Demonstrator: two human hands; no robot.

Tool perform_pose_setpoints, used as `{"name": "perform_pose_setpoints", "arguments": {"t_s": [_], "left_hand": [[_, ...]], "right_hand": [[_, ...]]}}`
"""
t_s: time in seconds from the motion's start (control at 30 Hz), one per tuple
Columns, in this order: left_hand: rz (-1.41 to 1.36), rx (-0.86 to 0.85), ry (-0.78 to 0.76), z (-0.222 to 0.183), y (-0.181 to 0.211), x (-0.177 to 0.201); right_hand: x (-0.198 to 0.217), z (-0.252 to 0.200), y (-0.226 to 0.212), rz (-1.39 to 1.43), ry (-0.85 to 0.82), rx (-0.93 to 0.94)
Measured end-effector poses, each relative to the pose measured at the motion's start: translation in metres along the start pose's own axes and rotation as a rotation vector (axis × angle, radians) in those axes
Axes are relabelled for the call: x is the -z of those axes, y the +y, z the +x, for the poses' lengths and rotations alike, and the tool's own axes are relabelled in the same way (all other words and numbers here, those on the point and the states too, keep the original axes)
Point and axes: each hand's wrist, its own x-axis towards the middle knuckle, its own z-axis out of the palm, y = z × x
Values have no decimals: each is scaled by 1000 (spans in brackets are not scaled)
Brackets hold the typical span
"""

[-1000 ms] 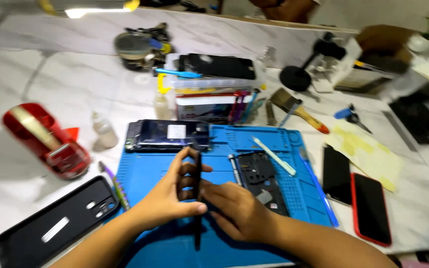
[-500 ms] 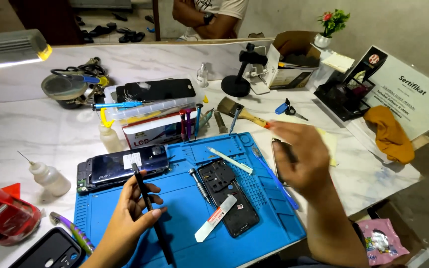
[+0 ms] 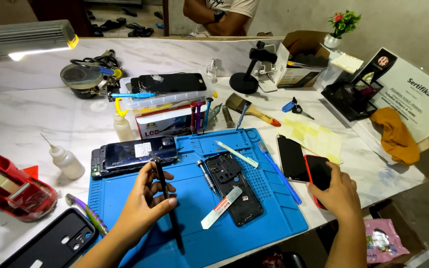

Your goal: Disassembling and cleaning internal components of a smartphone on a repair mat.

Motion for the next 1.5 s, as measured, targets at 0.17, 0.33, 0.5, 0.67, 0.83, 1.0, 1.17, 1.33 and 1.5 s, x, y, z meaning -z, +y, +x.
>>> {"name": "perform_pose_setpoints", "arguments": {"t_s": [0.17,0.33,0.5,0.67,0.83,1.0,1.17,1.33,1.5], "left_hand": [[15,7,-16,-4,9,-4],[16,-12,-31,-7,13,-3],[20,-11,-45,-5,9,-2],[45,11,-35,-7,13,-3],[93,22,-14,-7,17,-4],[76,2,-18,-8,21,-7],[44,-33,-43,-6,11,-5],[64,-67,-78,-3,6,-2],[50,-57,-46,0,4,-1]], "right_hand": [[-7,9,9,96,89,-27],[-15,2,28,185,228,-36],[-20,-38,21,217,532,162],[1,-94,-44,254,135,195],[-35,-97,-57,117,108,395],[-15,-84,-40,129,-37,511],[-3,-65,2,279,-159,581],[1,-60,25,354,-177,766],[-15,-47,32,307,-228,724]]}}
